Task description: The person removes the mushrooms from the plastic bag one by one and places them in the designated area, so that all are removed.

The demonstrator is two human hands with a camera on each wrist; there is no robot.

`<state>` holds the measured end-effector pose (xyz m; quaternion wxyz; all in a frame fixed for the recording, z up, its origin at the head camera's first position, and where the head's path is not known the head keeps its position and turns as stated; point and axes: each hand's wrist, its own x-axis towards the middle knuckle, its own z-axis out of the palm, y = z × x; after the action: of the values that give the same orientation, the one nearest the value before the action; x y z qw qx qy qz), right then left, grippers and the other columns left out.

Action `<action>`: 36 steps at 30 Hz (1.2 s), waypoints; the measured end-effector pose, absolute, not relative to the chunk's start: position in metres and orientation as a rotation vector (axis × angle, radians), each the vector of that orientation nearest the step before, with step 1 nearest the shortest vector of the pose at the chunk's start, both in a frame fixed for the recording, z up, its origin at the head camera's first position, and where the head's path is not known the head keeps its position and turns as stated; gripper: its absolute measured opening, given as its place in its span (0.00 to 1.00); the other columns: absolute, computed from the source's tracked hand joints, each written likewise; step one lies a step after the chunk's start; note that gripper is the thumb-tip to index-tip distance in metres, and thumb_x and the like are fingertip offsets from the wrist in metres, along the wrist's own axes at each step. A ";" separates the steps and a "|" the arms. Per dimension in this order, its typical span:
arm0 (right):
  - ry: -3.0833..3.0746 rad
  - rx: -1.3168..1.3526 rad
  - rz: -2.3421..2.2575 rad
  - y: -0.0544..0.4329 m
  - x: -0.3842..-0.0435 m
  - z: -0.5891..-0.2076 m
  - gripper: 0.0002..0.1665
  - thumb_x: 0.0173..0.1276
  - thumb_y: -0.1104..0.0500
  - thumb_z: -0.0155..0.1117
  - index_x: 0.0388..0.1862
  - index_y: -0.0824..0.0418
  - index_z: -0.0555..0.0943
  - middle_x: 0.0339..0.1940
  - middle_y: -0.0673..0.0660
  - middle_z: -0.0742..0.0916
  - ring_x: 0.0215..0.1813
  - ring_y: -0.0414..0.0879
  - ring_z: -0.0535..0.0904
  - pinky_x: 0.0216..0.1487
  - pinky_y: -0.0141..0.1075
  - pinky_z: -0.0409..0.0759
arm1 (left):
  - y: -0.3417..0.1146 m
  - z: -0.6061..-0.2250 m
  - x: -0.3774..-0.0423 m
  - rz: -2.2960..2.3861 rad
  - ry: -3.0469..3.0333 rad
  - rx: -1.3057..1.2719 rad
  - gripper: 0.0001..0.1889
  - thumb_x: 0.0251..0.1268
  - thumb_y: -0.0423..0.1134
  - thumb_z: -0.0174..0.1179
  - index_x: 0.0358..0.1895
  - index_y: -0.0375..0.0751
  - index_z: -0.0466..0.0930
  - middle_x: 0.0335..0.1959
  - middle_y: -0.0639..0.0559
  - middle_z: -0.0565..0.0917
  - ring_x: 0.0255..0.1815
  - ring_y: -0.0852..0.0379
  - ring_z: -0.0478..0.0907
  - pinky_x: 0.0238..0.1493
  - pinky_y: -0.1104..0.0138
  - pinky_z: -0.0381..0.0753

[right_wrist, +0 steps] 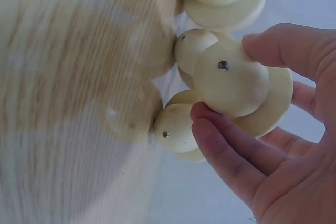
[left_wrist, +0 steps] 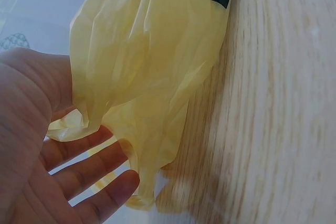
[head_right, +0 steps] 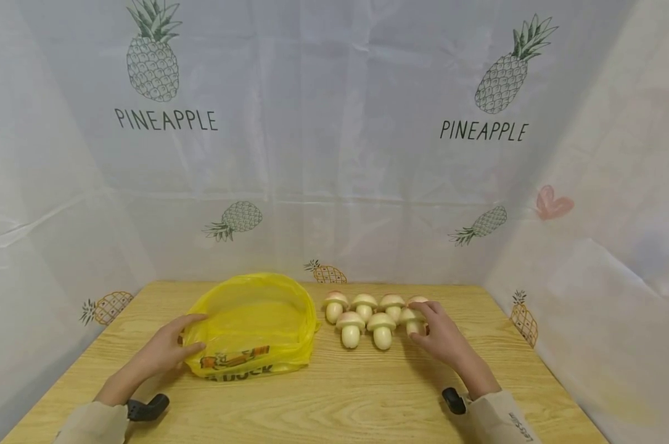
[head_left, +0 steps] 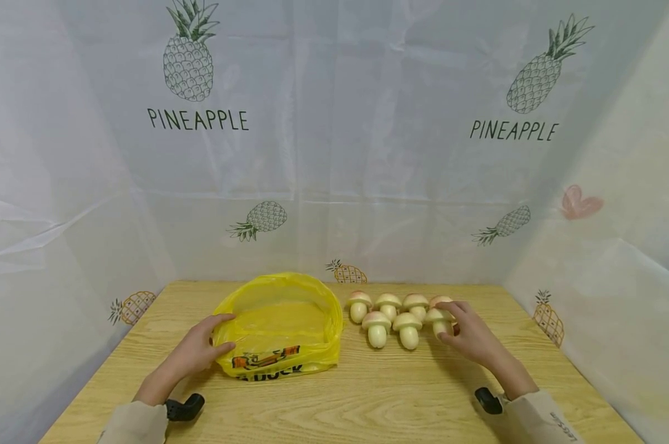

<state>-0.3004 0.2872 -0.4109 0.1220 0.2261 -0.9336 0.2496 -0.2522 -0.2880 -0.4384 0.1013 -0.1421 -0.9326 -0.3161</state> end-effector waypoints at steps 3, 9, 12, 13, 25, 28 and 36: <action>-2.747 0.651 0.744 0.289 -0.301 -0.413 0.35 0.61 0.62 0.70 0.67 0.60 0.69 0.61 0.66 0.70 0.37 0.47 0.78 0.35 0.38 0.77 | -0.288 -0.438 -0.252 -0.939 -2.756 -0.424 0.31 0.62 0.39 0.65 0.68 0.36 0.66 0.64 0.35 0.69 0.63 0.31 0.66 0.52 0.41 0.73; -2.790 0.642 0.740 0.290 -0.301 -0.416 0.35 0.60 0.63 0.69 0.67 0.58 0.69 0.62 0.65 0.70 0.41 0.50 0.78 0.36 0.40 0.78 | -0.287 -0.436 -0.252 -0.955 -2.775 -0.419 0.31 0.62 0.39 0.65 0.67 0.35 0.66 0.64 0.35 0.69 0.63 0.31 0.65 0.53 0.41 0.72; -2.802 0.644 0.713 0.290 -0.301 -0.417 0.35 0.60 0.62 0.69 0.67 0.58 0.69 0.64 0.65 0.70 0.41 0.51 0.79 0.36 0.41 0.78 | -0.287 -0.435 -0.251 -0.956 -2.781 -0.417 0.31 0.62 0.39 0.65 0.67 0.35 0.66 0.64 0.35 0.70 0.63 0.31 0.65 0.53 0.41 0.72; -2.805 0.643 0.710 0.290 -0.302 -0.417 0.35 0.60 0.62 0.69 0.67 0.58 0.69 0.64 0.65 0.69 0.41 0.51 0.79 0.35 0.41 0.78 | -0.287 -0.435 -0.251 -0.956 -2.780 -0.415 0.31 0.62 0.38 0.65 0.67 0.35 0.66 0.64 0.35 0.70 0.63 0.31 0.65 0.54 0.41 0.72; -2.799 0.648 0.695 0.290 -0.302 -0.422 0.35 0.59 0.62 0.70 0.65 0.62 0.70 0.60 0.62 0.73 0.40 0.47 0.78 0.36 0.39 0.78 | -0.287 -0.434 -0.251 -0.956 -2.774 -0.423 0.31 0.62 0.38 0.65 0.67 0.35 0.67 0.64 0.35 0.70 0.63 0.31 0.65 0.53 0.41 0.72; -2.800 0.643 0.701 0.290 -0.302 -0.423 0.34 0.59 0.62 0.69 0.65 0.62 0.70 0.60 0.63 0.73 0.39 0.48 0.79 0.35 0.39 0.78 | -0.288 -0.435 -0.252 -0.952 -2.772 -0.422 0.31 0.62 0.38 0.65 0.67 0.35 0.67 0.64 0.35 0.70 0.63 0.31 0.65 0.53 0.41 0.72; -2.835 0.597 0.646 0.288 -0.300 -0.421 0.34 0.59 0.61 0.69 0.65 0.60 0.71 0.58 0.60 0.74 0.36 0.44 0.77 0.32 0.38 0.75 | -0.287 -0.435 -0.252 -0.947 -2.772 -0.424 0.31 0.62 0.38 0.65 0.67 0.35 0.67 0.64 0.35 0.70 0.63 0.31 0.65 0.53 0.41 0.72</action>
<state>-0.3004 0.2881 -0.4214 0.0865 0.2005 -0.9515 0.2168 -0.2519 -0.2872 -0.4348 0.0908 -0.1428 -0.9326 -0.3186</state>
